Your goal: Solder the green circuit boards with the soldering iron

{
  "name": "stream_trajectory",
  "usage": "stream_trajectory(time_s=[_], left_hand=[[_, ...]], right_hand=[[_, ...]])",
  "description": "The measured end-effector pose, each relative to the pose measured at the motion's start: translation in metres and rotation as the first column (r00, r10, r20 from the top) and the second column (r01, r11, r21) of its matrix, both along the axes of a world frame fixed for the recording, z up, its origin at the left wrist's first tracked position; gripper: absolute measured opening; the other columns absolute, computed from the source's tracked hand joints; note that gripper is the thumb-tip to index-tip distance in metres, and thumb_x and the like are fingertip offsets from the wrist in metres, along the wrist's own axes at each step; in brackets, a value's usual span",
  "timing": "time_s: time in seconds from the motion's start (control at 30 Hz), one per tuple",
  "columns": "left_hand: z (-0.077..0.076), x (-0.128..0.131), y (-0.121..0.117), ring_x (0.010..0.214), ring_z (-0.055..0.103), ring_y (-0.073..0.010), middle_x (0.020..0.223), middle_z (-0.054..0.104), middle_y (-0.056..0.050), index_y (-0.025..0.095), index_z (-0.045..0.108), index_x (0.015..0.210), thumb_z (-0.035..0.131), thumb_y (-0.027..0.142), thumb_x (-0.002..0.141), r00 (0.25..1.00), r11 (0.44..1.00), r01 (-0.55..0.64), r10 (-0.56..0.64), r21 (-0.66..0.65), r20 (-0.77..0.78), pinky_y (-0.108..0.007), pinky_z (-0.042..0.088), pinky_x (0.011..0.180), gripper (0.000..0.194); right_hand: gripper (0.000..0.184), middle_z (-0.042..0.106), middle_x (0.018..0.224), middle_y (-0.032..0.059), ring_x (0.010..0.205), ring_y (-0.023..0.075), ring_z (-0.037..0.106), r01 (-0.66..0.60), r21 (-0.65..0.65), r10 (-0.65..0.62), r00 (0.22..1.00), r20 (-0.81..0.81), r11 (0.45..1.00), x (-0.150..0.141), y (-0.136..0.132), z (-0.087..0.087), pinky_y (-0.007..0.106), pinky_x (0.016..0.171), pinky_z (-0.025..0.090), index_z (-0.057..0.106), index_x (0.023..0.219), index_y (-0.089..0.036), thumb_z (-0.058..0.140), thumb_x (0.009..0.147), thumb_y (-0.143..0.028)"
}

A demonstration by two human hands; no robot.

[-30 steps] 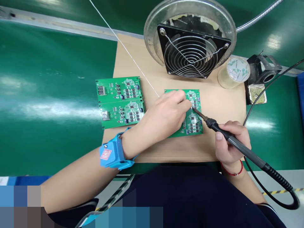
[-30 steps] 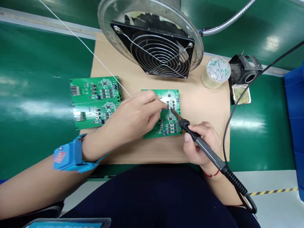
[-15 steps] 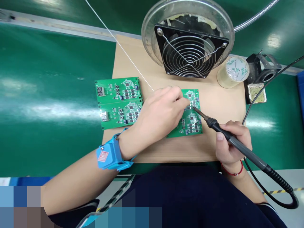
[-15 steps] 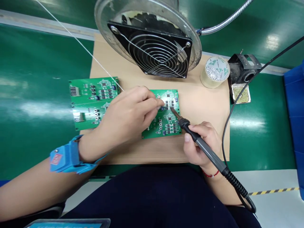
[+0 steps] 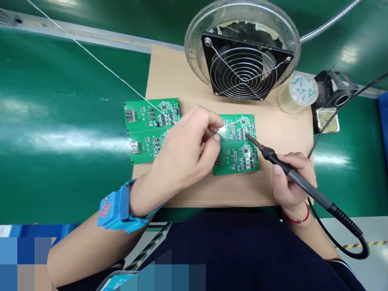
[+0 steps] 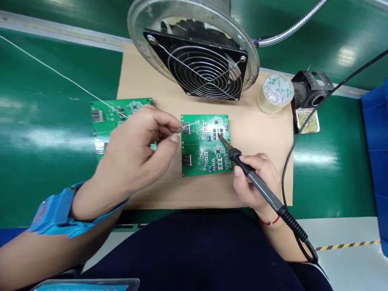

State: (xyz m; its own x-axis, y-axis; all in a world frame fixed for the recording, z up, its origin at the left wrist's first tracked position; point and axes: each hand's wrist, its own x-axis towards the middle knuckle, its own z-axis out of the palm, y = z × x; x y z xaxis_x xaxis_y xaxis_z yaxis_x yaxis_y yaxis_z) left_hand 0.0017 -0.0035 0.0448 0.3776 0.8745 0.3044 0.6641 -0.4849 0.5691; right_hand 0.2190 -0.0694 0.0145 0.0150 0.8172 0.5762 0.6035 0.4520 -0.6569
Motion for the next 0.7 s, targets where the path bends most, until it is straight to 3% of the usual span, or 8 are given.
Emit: stream_trajectory(time_s=[0.1, 0.2, 0.3, 0.37, 0.47, 0.7], left_hand=[[0.004, -0.007, -0.001, 0.078, 0.056, -0.0155, 0.084, 0.056, -0.003, 0.021, 0.049, 0.088, 0.045, 0.005, 0.088, 1.0, 1.0, -0.002, 0.002, 0.017, 0.019, -0.033, 0.048, 0.067, 0.017], [0.006, -0.015, 0.0, 0.083, 0.057, -0.0184, 0.088, 0.061, -0.005, 0.021, 0.054, 0.088, 0.048, 0.008, 0.09, 0.996, 0.988, 0.066, -0.055, 0.143, -0.077, -0.036, 0.046, 0.07, 0.015], [0.005, -0.019, -0.001, 0.074, 0.052, -0.0189, 0.08, 0.064, -0.003, 0.023, 0.06, 0.088, 0.053, 0.013, 0.093, 0.949, 0.91, 0.195, -0.08, 0.367, -0.305, -0.035, 0.038, 0.064, 0.013], [0.003, -0.018, -0.004, 0.068, 0.05, -0.0184, 0.072, 0.062, -0.002, 0.022, 0.063, 0.086, 0.055, 0.014, 0.093, 0.922, 0.856, 0.259, -0.082, 0.447, -0.378, -0.034, 0.036, 0.06, 0.013], [-0.003, -0.011, -0.014, 0.064, 0.052, -0.0164, 0.069, 0.06, -0.003, 0.017, 0.066, 0.086, 0.051, 0.013, 0.095, 0.932, 0.876, 0.263, -0.123, 0.405, -0.34, -0.03, 0.038, 0.054, 0.018], [-0.014, 0.007, -0.034, 0.066, 0.058, -0.0133, 0.076, 0.059, -0.003, 0.015, 0.063, 0.088, 0.042, 0.012, 0.097, 0.956, 0.966, 0.238, -0.215, 0.099, -0.2, -0.024, 0.048, 0.06, 0.023]], right_hand=[[0.018, 0.059, 0.077, 0.0007, 0.064, 0.0152, 0.057, 0.017, 0.001, -0.017, 1.0, -0.015, 1.0, 0.002, -0.001, 0.001, 0.031, 0.054, 0.05, 0.06, 0.105, -0.022, 0.062, 0.087, -0.019], [0.016, 0.056, 0.073, -0.0006, 0.063, 0.0157, 0.057, 0.051, 0.012, -0.051, 0.999, -0.009, 0.999, 0.003, -0.002, 0.002, 0.032, 0.053, 0.05, 0.061, 0.105, -0.024, 0.061, 0.089, -0.021], [0.014, 0.056, 0.073, -0.001, 0.063, 0.0153, 0.057, 0.057, 0.033, -0.057, 0.998, 0.0, 0.998, 0.004, -0.002, 0.004, 0.032, 0.053, 0.05, 0.061, 0.104, -0.023, 0.06, 0.09, -0.023], [0.013, 0.055, 0.072, -0.0012, 0.062, 0.0154, 0.057, 0.061, 0.031, -0.061, 0.998, -0.012, 0.998, 0.004, -0.003, 0.006, 0.032, 0.054, 0.05, 0.061, 0.104, -0.023, 0.059, 0.091, -0.023], [0.013, 0.055, 0.07, -0.0012, 0.059, 0.0153, 0.056, 0.064, 0.021, -0.063, 0.997, -0.051, 0.998, 0.005, -0.006, 0.008, 0.033, 0.053, 0.049, 0.062, 0.104, -0.024, 0.059, 0.091, -0.024], [0.014, 0.057, 0.069, 0.0002, 0.057, 0.0163, 0.055, 0.063, 0.047, -0.058, 0.995, -0.084, 0.997, 0.011, -0.021, 0.002, 0.034, 0.048, 0.05, 0.062, 0.103, -0.024, 0.061, 0.09, -0.027]])
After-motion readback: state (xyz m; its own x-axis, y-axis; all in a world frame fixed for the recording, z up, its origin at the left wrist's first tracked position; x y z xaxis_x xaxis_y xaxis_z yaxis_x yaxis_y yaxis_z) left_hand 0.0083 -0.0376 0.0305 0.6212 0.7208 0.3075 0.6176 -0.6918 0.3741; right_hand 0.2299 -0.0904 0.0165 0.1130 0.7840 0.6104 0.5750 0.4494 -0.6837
